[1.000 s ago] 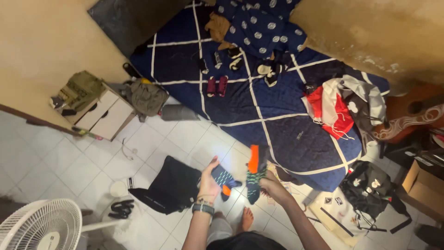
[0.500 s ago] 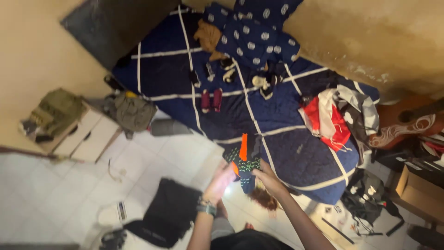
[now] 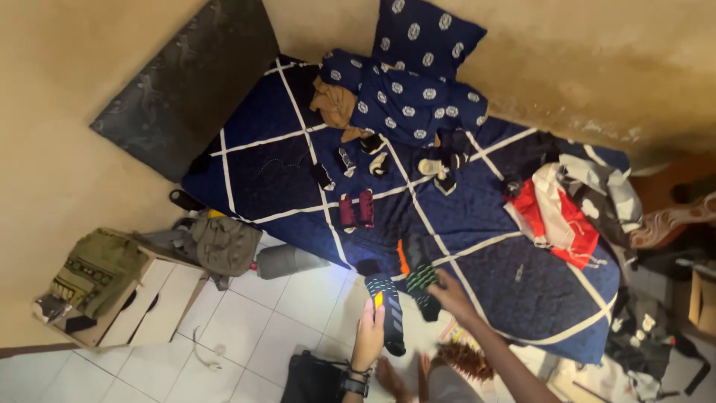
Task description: The person removes several pairs of socks from a drawer and places them on a bed. They then pick up the socks one at a time to inspect and arrange them on the bed.
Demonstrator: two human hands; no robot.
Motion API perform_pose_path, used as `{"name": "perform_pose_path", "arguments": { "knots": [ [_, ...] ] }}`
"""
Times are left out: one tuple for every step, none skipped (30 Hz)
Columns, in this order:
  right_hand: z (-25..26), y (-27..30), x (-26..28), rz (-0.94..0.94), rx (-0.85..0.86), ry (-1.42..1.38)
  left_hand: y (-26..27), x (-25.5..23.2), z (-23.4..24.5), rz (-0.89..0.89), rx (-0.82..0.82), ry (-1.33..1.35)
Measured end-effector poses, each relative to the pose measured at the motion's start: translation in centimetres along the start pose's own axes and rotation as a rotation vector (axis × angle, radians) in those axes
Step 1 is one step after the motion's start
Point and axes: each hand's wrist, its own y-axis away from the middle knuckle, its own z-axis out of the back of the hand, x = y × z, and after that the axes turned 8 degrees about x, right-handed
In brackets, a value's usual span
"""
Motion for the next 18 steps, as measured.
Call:
{"name": "perform_pose_path", "arguments": {
  "knots": [
    [0.5,-0.6,-0.6,-0.111,-0.018,-0.085,-0.3,-0.5,0.5,0.012,0.005,0.017],
    [0.8,-1.4,-1.2,-0.060,-0.024,-0.100,-0.7,-1.1,1.0,-0.005,0.009,0.030],
    [1.4,-2.6,-1.7,-0.011,-0.027,-0.112,-1.0,-1.6,1.6,-0.019,0.010,0.045],
    [1.6,-3.2,-2.3,0.037,-0.031,-0.125,-1.3,-2.2,2.0,-0.033,0.011,0.059],
    [1.7,-3.9,-2.9,-0.001,-0.047,-0.126,-1.7,-2.8,2.4,-0.034,0.009,0.065],
    [2.1,-4.8,-3.2,-0.039,-0.062,-0.127,-2.1,-3.4,2.7,-0.034,0.006,0.071],
    [2.3,-5.7,-3.2,-0.079,-0.077,-0.130,-2.5,-3.9,2.9,-0.033,0.004,0.076],
    [2.4,-6.8,-3.2,-0.070,-0.071,-0.189,-3.1,-4.3,3.0,-0.023,0.003,0.067],
    [2.4,-7.9,-3.0,-0.063,-0.066,-0.250,-3.6,-4.5,3.1,-0.011,0.003,0.056],
    [2.6,-9.0,-2.9,-0.056,-0.062,-0.312,-4.3,-4.7,3.1,0.001,0.004,0.045],
    [2.9,-10.0,-2.7,-0.054,-0.065,-0.331,-5.1,-4.8,3.1,0.000,-0.004,0.035],
    [2.9,-11.2,-2.3,-0.051,-0.068,-0.350,-6.0,-4.7,3.1,-0.001,-0.012,0.026],
    [3.0,-12.2,-2.1,-0.050,-0.069,-0.366,-6.8,-4.7,3.0,-0.001,-0.024,0.019],
    [2.9,-12.6,-2.3,-0.056,-0.075,-0.374,-7.0,-4.7,2.7,0.003,-0.016,0.045],
    [3.0,-14.1,-2.1,-0.043,-0.076,-0.378,-8.2,-4.9,2.5,-0.012,-0.017,0.071],
    [3.4,-15.6,-1.9,-0.030,-0.077,-0.382,-9.5,-5.1,2.3,-0.027,-0.019,0.098],
    [3.8,-17.0,-1.8,-0.047,-0.070,-0.395,-10.7,-5.4,2.0,0.038,-0.016,0.069],
    [4.0,-18.1,-1.8,-0.065,-0.064,-0.407,-11.7,-5.6,1.8,0.103,-0.014,0.040]
  ]
}}
